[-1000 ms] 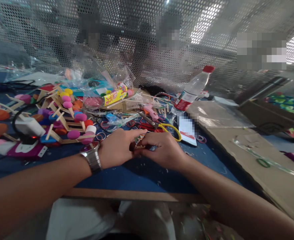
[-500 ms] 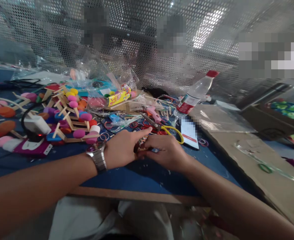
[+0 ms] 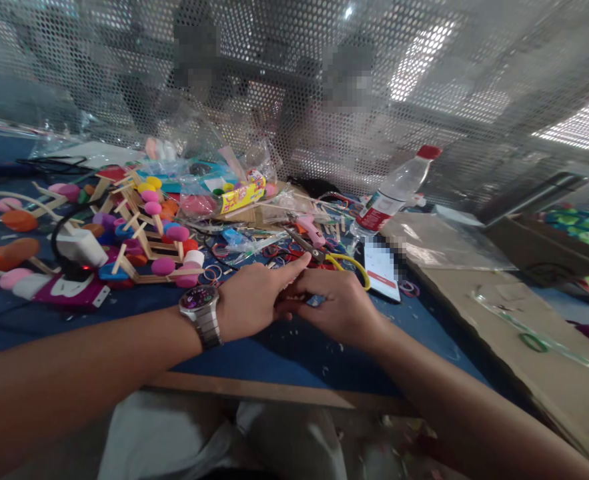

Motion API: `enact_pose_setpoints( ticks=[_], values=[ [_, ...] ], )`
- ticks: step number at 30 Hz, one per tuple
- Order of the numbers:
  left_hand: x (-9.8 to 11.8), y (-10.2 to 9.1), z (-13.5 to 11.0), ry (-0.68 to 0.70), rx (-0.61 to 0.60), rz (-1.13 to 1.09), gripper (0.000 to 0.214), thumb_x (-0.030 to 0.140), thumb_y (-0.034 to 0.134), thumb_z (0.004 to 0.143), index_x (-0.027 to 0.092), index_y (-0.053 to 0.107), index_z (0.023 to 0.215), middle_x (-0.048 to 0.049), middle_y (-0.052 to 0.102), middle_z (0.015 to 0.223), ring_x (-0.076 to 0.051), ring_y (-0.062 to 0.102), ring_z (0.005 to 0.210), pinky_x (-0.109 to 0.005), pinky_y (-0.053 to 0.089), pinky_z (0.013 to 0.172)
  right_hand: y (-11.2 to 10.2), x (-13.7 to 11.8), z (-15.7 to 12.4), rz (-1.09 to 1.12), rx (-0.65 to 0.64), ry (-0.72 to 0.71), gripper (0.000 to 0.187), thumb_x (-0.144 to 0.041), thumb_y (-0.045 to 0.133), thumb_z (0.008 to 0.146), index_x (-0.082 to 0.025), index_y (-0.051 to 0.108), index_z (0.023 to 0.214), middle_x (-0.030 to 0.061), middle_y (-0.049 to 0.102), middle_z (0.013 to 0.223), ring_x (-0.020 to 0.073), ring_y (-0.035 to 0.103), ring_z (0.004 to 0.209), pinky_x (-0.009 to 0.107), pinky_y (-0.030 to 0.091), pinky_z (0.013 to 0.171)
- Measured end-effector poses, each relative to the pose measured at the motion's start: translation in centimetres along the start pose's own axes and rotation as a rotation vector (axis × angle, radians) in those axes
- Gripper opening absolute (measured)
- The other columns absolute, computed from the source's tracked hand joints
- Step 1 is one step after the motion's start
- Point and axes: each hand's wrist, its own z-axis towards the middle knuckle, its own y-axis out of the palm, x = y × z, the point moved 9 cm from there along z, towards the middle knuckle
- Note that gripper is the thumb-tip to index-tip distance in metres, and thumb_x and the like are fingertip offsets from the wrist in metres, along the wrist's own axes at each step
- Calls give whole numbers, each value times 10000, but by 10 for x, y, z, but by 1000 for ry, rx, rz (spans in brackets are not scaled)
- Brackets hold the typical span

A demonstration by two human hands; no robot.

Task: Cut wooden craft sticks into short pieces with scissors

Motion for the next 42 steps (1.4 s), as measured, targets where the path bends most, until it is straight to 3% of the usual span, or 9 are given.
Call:
enact_pose_setpoints(
  ticks=[6, 13, 21, 24, 26, 30, 35, 39, 42],
  values=[
    [1, 2, -1, 16, -6, 31, 787, 330, 664, 866, 251, 277, 1547, -42, 728, 794, -209, 689, 708, -251, 483, 594, 0, 7, 0, -32, 5, 63, 71, -218, 715, 809, -213, 734, 741, -5, 740, 714, 134, 676, 637, 239, 482, 607],
    [8, 5, -4, 35, -41, 113, 851, 270, 596, 913, 295, 68, 1579, -40, 731, 816, -198, 674, 658, -249, 489, 590, -3, 5, -1, -11, 46, 94, 196, -282, 668, 854, -209, 741, 688, 15, 724, 664, 131, 658, 579, 237, 480, 561],
    [9, 6, -3, 63, -33, 101, 982, 205, 636, 874, 231, -51, 1575, -42, 743, 808, -196, 688, 654, -245, 508, 602, 0, 12, 0, 112, 30, 197, 141, -242, 694, 826, -207, 767, 709, 10, 726, 653, 135, 660, 571, 244, 496, 558],
    [13, 6, -2, 62, -62, 136, 958, 157, 602, 886, 249, -58, 1574, -64, 753, 892, -193, 708, 679, -247, 522, 622, 0, 16, 0, 140, 26, 233, 108, -218, 705, 806, -197, 769, 722, 7, 734, 659, 132, 652, 558, 241, 490, 552],
    [18, 5, -2, 77, -76, 160, 929, 115, 560, 897, 285, -54, 1573, -98, 740, 1075, -188, 725, 750, -250, 537, 666, 1, 19, -1, 170, 23, 261, 88, -214, 706, 796, -192, 771, 742, 12, 746, 681, 144, 664, 577, 250, 499, 563],
    [21, 6, -4, 105, -84, 186, 932, 69, 518, 894, 364, -62, 1561, -142, 434, 1528, -200, 728, 914, -275, 563, 736, 4, 23, -2, 242, 26, 268, 93, -201, 686, 786, -188, 758, 727, 17, 744, 682, 157, 675, 601, 264, 520, 581],
    [22, 10, -6, 204, -63, 148, 957, 72, 502, 898, 389, -129, 1544, -136, 216, 1626, -199, 711, 992, -271, 559, 768, 3, 20, -2, 239, 50, 200, 176, -119, 625, 762, -181, 727, 632, 7, 727, 624, 147, 675, 606, 248, 518, 582],
    [19, 4, -4, 211, -28, 46, 971, 75, 558, 865, 327, -64, 1567, -146, 308, 1595, -218, 659, 1125, -267, 530, 864, 1, 18, 0, 200, 41, 208, 121, -151, 663, 779, -185, 776, 752, 15, 746, 695, 137, 663, 609, 246, 506, 580],
    [11, -5, 0, 165, 29, -94, 1021, 135, 640, 830, 254, -49, 1574, -174, 450, 1509, -220, 659, 1093, -274, 525, 862, 1, 17, 0, 141, 0, 219, 85, -189, 698, 802, -202, 780, 785, 14, 748, 733, 126, 659, 599, 244, 496, 578]
  ],
)
